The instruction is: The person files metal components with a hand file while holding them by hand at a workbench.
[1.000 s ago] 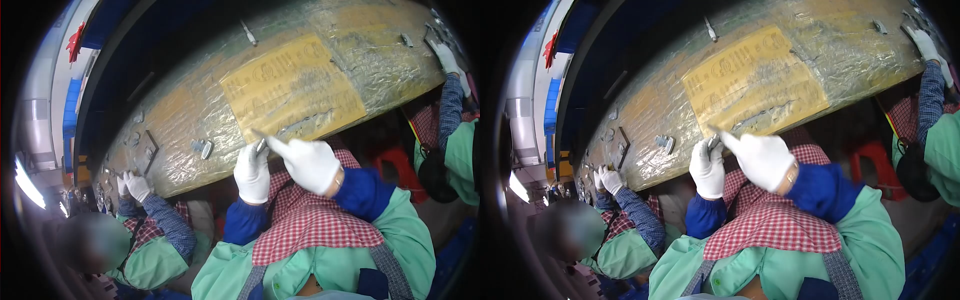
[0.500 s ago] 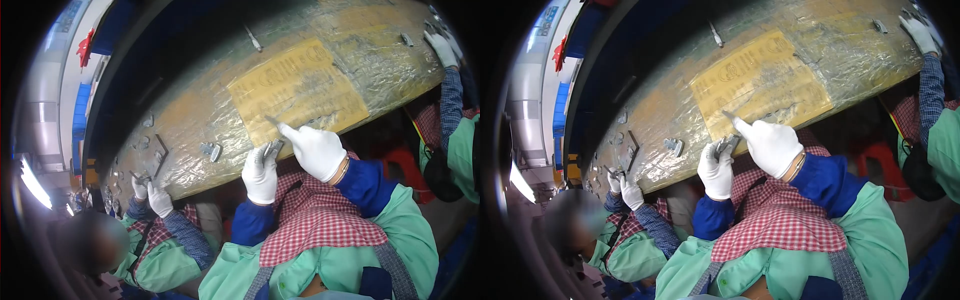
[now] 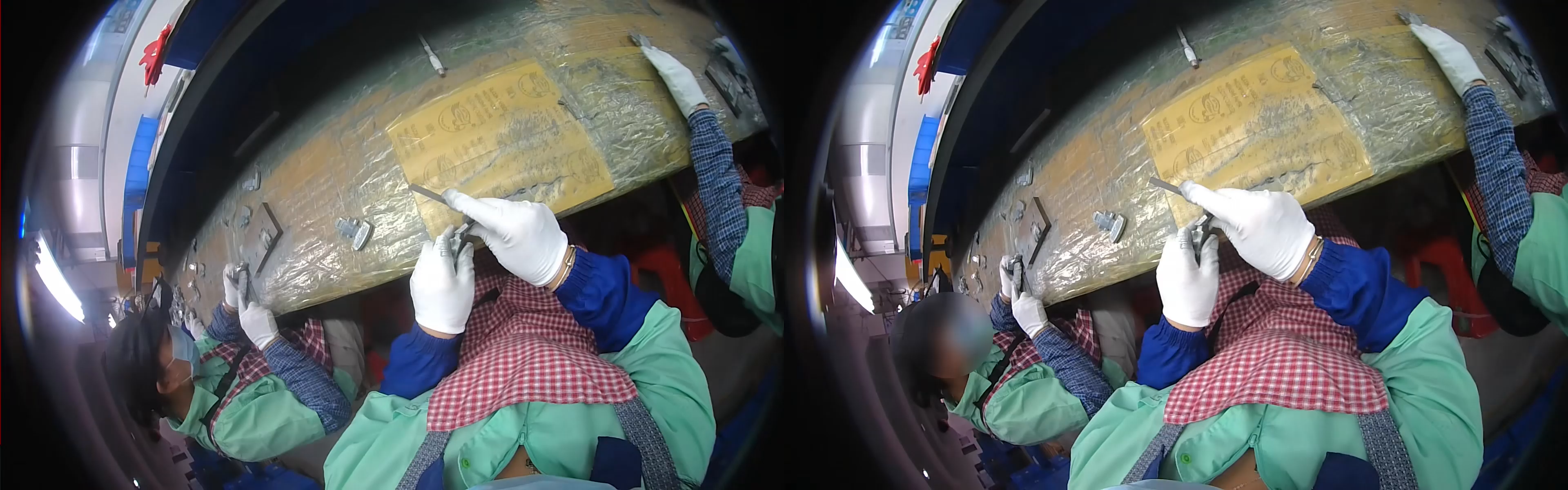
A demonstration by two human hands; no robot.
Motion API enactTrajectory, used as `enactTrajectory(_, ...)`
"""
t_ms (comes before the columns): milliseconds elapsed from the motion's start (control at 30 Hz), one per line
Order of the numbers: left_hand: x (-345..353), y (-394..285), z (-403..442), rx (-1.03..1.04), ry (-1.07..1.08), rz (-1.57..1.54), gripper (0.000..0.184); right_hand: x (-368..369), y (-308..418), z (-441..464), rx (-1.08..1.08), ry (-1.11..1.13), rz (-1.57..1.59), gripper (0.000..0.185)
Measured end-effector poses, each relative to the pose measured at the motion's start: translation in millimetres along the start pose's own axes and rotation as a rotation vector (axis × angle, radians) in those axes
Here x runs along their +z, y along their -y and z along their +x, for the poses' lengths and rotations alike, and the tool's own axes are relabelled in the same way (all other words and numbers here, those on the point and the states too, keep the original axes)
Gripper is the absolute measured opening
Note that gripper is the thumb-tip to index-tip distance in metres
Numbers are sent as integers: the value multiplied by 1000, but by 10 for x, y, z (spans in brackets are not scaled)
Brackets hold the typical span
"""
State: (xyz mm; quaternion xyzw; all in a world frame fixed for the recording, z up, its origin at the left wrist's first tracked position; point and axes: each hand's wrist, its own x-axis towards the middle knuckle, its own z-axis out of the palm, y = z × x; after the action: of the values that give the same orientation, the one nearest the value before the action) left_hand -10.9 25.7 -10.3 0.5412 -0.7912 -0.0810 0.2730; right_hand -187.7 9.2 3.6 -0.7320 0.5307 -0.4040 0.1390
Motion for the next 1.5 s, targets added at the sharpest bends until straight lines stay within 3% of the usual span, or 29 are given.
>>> enactTrajectory(233,58,-19,4,1,-21,21,27,-252,227,-205,63,-114,5,53)
enactTrajectory(367,33,-53,11,-63,56,20,23,-403,363,-539,30,98,-49,56)
enactTrajectory(433,41,-56,11,-71,78,30,22,-410,400,-604,142,265,-125,58)
enactTrajectory(600,139,-7,-23,28,3,69,24,-234,358,-389,163,187,-81,48)
enactTrajectory(700,105,-54,29,-51,65,43,27,-17,310,-275,138,163,-139,41)
enactTrajectory(867,95,-27,21,-109,100,24,31,-459,452,-495,166,348,-184,50)
enactTrajectory(1100,167,-42,28,-36,18,75,28,-21,314,-293,147,167,-169,48)
enactTrajectory(1333,134,-79,54,-48,29,100,25,-633,416,-703,198,317,-255,51)
enactTrajectory(1500,144,-92,35,-45,26,107,26,-676,426,-675,125,179,-127,52)
